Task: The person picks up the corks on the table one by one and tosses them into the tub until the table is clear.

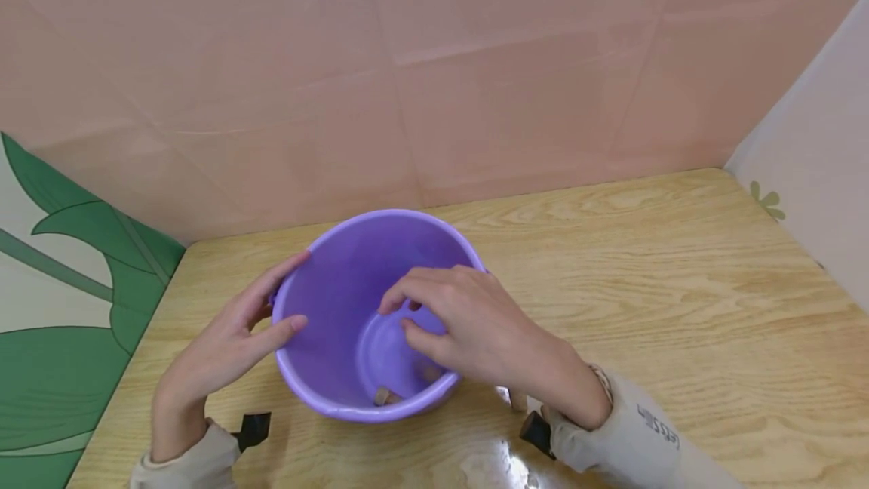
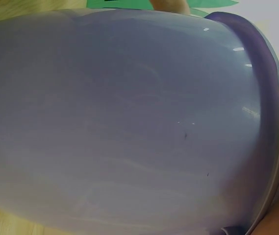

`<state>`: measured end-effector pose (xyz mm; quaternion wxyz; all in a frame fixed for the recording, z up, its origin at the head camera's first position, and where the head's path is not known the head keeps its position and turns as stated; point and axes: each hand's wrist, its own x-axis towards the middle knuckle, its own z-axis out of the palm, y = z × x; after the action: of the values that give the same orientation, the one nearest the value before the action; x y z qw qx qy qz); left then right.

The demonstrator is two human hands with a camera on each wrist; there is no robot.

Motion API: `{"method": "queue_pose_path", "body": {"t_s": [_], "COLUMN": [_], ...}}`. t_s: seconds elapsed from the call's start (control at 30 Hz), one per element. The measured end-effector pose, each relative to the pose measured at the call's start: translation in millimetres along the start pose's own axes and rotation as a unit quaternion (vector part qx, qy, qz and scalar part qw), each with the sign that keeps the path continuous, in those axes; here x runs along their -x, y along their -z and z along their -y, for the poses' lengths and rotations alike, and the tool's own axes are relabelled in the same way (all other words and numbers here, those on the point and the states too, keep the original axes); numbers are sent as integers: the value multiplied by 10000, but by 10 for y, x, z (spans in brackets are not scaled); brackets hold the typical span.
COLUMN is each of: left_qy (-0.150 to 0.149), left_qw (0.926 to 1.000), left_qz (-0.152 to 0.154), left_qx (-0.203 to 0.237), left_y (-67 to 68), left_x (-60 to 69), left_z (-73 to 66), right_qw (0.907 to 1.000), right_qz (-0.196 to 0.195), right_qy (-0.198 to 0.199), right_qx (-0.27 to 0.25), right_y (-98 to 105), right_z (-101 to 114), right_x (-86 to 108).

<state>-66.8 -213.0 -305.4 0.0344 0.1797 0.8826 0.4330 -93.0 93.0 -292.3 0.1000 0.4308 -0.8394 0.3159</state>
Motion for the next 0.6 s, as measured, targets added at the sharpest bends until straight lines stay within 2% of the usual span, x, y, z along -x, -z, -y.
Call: {"method": "queue_pose_path", "body": {"t_s": [0.07,0.17,0.33,0.47,0.6], "left_qy": [8,16,30,8,18], "left_qw": [10000,10000,10000,10000,10000], "left_qz": [6,4,-13,-15,-19], "left_qx": [23,37,0,-21,-17], "left_y": [0,6,8,10,17], "left_x": [1,2,4,4,6], "left_z": [2,0,1,3,4], "right_qw": [10000,9982,9864,9844,9776], "right_qz": [-55,-323,-795,-1140,-1782], "right_qy": [48,336,959,868,755], "right_qx": [-49,-377,-1068,-1023,-824], "right_y": [-2,-9,4,90,209], "right_z": [-3,-16,-39,-52,-104], "right_x": [1,-1,8,66,154]}}
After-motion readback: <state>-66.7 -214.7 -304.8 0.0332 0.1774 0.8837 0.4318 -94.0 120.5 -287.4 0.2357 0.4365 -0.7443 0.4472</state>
